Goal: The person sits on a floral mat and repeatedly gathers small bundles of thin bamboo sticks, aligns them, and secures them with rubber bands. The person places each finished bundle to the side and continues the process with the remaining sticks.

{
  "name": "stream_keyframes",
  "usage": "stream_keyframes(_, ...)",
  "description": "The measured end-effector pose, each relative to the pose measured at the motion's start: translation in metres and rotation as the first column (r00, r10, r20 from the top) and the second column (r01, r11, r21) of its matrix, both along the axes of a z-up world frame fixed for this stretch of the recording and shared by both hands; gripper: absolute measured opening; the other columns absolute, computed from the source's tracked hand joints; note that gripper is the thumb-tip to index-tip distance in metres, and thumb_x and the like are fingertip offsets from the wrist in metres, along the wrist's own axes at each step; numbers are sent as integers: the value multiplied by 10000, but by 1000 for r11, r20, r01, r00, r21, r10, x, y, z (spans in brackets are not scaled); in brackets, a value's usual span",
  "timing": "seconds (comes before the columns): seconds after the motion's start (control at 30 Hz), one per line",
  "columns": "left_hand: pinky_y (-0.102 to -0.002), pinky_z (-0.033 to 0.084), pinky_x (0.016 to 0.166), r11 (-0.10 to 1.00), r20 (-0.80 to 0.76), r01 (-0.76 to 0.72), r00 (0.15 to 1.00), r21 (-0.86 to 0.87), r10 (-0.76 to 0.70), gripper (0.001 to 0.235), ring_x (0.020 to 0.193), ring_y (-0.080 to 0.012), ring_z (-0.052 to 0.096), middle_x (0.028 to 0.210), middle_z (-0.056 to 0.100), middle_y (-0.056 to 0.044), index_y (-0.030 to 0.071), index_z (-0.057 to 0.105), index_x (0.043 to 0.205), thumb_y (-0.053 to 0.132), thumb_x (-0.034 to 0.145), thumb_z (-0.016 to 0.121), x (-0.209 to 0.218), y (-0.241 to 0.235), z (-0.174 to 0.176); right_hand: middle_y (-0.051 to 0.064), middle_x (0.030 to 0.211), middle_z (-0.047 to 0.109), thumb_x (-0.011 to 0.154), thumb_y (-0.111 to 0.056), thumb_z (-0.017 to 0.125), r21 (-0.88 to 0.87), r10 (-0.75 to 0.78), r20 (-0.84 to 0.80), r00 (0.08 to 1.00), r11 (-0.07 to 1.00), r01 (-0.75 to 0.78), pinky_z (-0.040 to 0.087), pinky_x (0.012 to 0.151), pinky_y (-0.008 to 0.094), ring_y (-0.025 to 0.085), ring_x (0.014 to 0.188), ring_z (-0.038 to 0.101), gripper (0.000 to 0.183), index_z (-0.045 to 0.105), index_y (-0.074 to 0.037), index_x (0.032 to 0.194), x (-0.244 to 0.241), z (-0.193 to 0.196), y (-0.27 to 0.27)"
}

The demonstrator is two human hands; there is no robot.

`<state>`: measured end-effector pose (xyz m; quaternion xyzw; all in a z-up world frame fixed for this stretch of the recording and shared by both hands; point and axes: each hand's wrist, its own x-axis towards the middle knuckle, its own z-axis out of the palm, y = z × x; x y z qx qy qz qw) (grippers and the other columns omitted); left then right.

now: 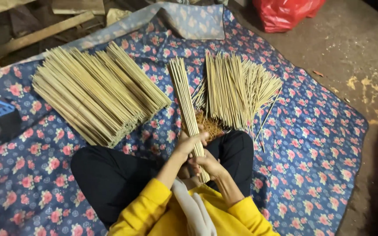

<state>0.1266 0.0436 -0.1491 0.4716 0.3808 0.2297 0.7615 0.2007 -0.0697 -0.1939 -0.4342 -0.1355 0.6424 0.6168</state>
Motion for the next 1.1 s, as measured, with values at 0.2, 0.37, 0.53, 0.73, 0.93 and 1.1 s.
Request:
stream_keyframes(0.2,-338,542,401,884,190,-368,883,-288,429,356,415,-184,598,649,584,-103,12,625,963,119,733,875,24,37,28,94,512,461,787,65,735,1,62,19,998,998,-62,473,350,348,170,356,503,233,559,66,940,-7,19,-8)
stream_keyframes(0.37,-368,628,634,948,205,-145,957,-282,207,448,655,-228,726,818,684,-130,3,563,1071,170,749,825,3,13,74,73,500,435,798,76,717,-17,30,-44,999,999,-30,471,334,343,153,342,485,230,554,46,958,-1,21,-9)
stream_keyframes(0.53,-360,613,533,969,160,-166,967,-183,196,540,569,-248,716,736,660,-168,22,635,1157,143,720,928,2,-9,-5,75,502,446,815,82,706,-27,41,-75,996,999,-43,486,344,360,150,345,493,220,551,47,966,-2,-1,-11)
stream_keyframes(0.73,-349,542,399,873,151,-399,880,-279,450,382,409,-198,599,642,587,-118,6,677,1024,107,725,894,20,25,-9,69,528,453,820,80,713,-44,92,-69,993,995,-95,476,361,343,148,380,511,220,538,45,948,-11,25,-13)
stream_keyframes(0.93,-325,569,475,893,218,-311,894,-326,391,349,499,-150,602,712,547,-66,15,621,1013,152,782,844,3,47,7,74,523,463,819,98,712,-54,108,-107,988,992,-115,478,355,356,164,366,524,223,519,51,921,-19,33,-18)
stream_keyframes(1.1,-324,602,553,907,295,-173,908,-384,298,427,595,-154,655,777,602,-39,74,633,1028,286,773,902,1,67,17,100,506,470,796,106,712,-60,127,-145,981,989,-137,485,349,383,192,356,534,237,524,61,933,-15,41,-21)
